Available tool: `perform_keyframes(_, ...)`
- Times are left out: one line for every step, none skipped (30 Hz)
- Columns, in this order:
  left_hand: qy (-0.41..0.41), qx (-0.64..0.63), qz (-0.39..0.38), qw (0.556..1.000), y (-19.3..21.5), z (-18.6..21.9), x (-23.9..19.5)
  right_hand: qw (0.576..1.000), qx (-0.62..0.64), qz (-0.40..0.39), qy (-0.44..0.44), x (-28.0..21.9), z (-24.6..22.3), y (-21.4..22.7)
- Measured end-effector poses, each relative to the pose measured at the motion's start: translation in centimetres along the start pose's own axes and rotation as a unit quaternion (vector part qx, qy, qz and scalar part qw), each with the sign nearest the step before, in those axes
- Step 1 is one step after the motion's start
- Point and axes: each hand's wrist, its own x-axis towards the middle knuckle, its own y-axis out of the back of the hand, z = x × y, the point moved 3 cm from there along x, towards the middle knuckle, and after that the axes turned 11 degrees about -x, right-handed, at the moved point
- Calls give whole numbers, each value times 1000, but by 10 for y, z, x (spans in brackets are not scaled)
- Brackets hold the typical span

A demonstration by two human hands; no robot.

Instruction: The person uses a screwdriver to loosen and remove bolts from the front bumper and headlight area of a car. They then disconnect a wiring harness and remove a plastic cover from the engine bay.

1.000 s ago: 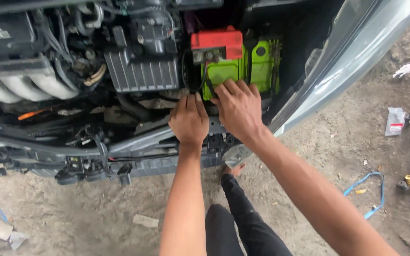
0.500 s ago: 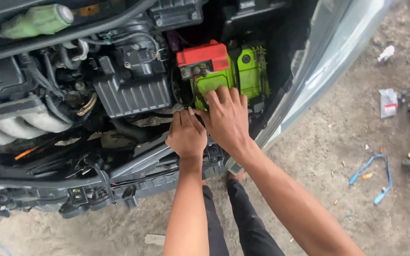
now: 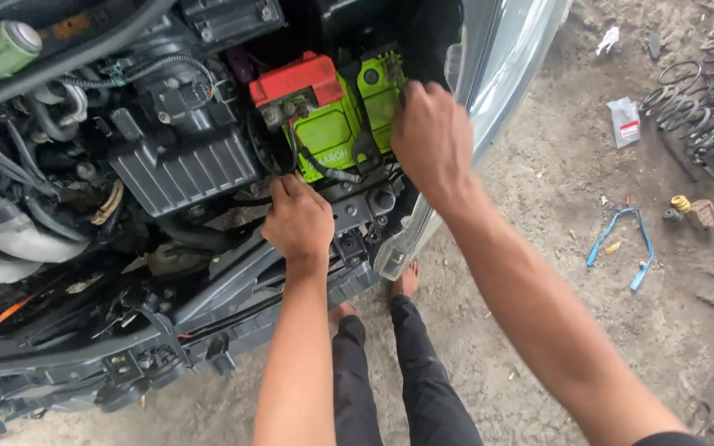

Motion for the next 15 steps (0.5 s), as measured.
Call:
perform_keyframes(0, 0, -5, 1000, 0, 3, -1, 1000, 0, -5, -2, 7, 4, -3)
perform_keyframes(12, -13, 10, 1000, 0, 3, -1, 996, -60, -57, -32, 15, 8, -10)
perform_keyframes(23, -27, 25, 999, 1, 3, 0, 985, -119, -109, -61, 24, 12, -16)
perform_keyframes(23, -25, 25, 999, 0, 4, 1, 985, -118, -110, -61, 25, 16, -25)
perform_keyframes(25, -25, 27, 999, 0, 5, 2, 981, -163, -93, -42, 27, 19, -32)
perform_keyframes(28, -21, 27, 999, 1, 4, 1, 975, -206, -77, -21, 27, 19, -41)
perform_keyframes(30, -16, 26, 999, 2, 4, 3, 976, -203, -79, -18, 29, 13, -38)
perform_keyframes(30, -23, 28, 999, 3, 5, 3, 971, -217, -93, -33, 29, 9, -34)
perform_keyframes(30, -31, 30, 999, 5, 6, 2, 966, -232, -107, -49, 28, 5, -31)
perform_keyframes(31, -30, 26, 999, 4, 5, 2, 965, -233, -111, -48, 28, 4, -24)
perform_keyframes(26, -25, 34, 999, 3, 5, 2, 965, -210, -145, -62, 29, 5, -19)
perform_keyframes(21, -21, 45, 999, 3, 5, 2, 964, -187, -176, -74, 31, 5, -14)
perform_keyframes(24, -20, 43, 999, 2, 5, 2, 963, -188, -179, -72, 30, 7, -20)
perform_keyframes(22, -17, 41, 999, 1, 4, 1, 965, -196, -162, -68, 29, 8, -25)
perform_keyframes(20, -14, 39, 999, 2, 4, 1, 966, -204, -145, -63, 28, 9, -30)
